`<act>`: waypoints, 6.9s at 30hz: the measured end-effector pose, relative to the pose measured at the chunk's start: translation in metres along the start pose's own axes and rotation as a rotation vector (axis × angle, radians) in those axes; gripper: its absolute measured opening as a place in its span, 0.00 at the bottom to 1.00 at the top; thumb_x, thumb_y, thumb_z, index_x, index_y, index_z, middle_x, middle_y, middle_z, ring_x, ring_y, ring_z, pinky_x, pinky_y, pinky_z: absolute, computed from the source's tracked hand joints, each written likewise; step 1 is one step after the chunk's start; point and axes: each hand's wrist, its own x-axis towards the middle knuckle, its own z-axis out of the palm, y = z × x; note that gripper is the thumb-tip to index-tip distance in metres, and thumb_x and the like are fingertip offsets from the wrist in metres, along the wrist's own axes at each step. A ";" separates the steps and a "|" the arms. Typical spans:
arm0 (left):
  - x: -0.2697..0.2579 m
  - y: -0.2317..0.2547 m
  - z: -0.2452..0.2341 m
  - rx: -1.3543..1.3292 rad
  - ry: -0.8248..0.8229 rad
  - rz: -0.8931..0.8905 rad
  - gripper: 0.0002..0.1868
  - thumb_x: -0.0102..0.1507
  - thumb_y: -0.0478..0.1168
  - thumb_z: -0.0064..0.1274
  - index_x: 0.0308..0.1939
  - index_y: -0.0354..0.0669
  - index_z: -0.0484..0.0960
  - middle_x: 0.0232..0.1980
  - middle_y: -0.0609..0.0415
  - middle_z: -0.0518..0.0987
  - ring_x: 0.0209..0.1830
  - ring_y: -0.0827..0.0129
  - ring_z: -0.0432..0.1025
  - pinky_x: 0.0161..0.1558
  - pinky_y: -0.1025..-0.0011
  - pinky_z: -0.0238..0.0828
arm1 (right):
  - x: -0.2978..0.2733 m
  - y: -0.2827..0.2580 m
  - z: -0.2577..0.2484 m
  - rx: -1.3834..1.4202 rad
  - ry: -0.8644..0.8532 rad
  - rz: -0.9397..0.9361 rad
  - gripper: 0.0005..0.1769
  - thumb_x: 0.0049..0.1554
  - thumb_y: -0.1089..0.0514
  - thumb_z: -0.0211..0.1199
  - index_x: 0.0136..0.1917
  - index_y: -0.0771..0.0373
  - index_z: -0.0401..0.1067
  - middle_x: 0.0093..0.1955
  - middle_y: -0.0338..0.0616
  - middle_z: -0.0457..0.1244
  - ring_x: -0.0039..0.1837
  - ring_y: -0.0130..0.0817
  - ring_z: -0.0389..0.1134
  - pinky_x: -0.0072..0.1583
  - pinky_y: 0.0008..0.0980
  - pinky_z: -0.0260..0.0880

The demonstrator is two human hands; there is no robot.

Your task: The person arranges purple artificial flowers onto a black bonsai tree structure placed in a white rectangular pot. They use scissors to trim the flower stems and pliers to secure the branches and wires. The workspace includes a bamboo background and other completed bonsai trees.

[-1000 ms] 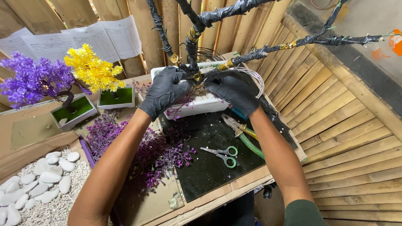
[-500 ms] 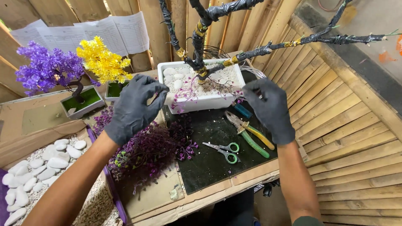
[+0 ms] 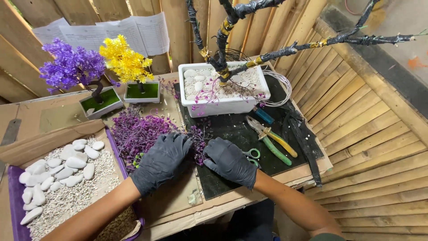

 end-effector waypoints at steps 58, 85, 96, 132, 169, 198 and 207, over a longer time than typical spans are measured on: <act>-0.009 0.096 -0.105 -0.351 0.282 -0.312 0.13 0.68 0.30 0.51 0.56 0.42 0.78 0.48 0.50 0.78 0.46 0.56 0.73 0.50 0.60 0.72 | -0.074 -0.065 -0.039 0.775 0.617 0.243 0.09 0.55 0.71 0.63 0.46 0.61 0.70 0.45 0.43 0.67 0.49 0.34 0.71 0.58 0.33 0.76; 0.034 0.107 -0.085 -0.908 0.301 -0.728 0.02 0.64 0.33 0.56 0.38 0.44 0.82 0.37 0.57 0.84 0.35 0.73 0.77 0.40 0.74 0.78 | -0.010 -0.071 -0.058 1.074 0.669 0.431 0.07 0.54 0.60 0.72 0.47 0.61 0.80 0.47 0.43 0.73 0.51 0.36 0.75 0.59 0.33 0.78; 0.064 0.103 -0.076 -0.699 0.250 -0.435 0.05 0.63 0.33 0.56 0.43 0.43 0.80 0.41 0.55 0.80 0.40 0.67 0.75 0.43 0.69 0.73 | 0.001 -0.035 -0.063 0.754 0.807 0.282 0.01 0.58 0.64 0.66 0.44 0.62 0.77 0.43 0.41 0.70 0.48 0.35 0.72 0.55 0.36 0.77; 0.214 -0.020 -0.021 -0.996 0.177 -0.767 0.12 0.62 0.43 0.64 0.47 0.48 0.81 0.43 0.51 0.84 0.48 0.63 0.77 0.55 0.62 0.72 | 0.114 0.032 -0.166 0.376 1.075 0.920 0.20 0.43 0.44 0.80 0.41 0.60 0.82 0.41 0.45 0.74 0.53 0.51 0.75 0.66 0.42 0.70; 0.201 -0.049 0.089 -0.520 -0.132 -0.450 0.16 0.58 0.48 0.65 0.47 0.50 0.88 0.52 0.50 0.82 0.60 0.51 0.72 0.63 0.57 0.69 | 0.055 0.164 -0.065 0.825 1.088 0.619 0.09 0.49 0.63 0.77 0.43 0.65 0.81 0.40 0.43 0.72 0.49 0.23 0.67 0.59 0.32 0.70; 0.202 -0.042 0.078 -0.571 -0.146 -0.498 0.18 0.58 0.49 0.65 0.50 0.50 0.88 0.54 0.50 0.83 0.62 0.52 0.72 0.65 0.58 0.69 | 0.074 0.101 -0.107 0.597 1.094 0.679 0.10 0.49 0.57 0.80 0.43 0.60 0.83 0.40 0.41 0.73 0.50 0.33 0.74 0.61 0.33 0.69; 0.200 -0.044 0.093 -0.562 -0.159 -0.537 0.20 0.58 0.50 0.66 0.51 0.49 0.87 0.56 0.48 0.82 0.64 0.51 0.71 0.67 0.58 0.67 | 0.073 0.110 -0.101 0.244 0.976 0.638 0.09 0.49 0.49 0.80 0.42 0.50 0.84 0.40 0.40 0.73 0.52 0.45 0.74 0.59 0.35 0.70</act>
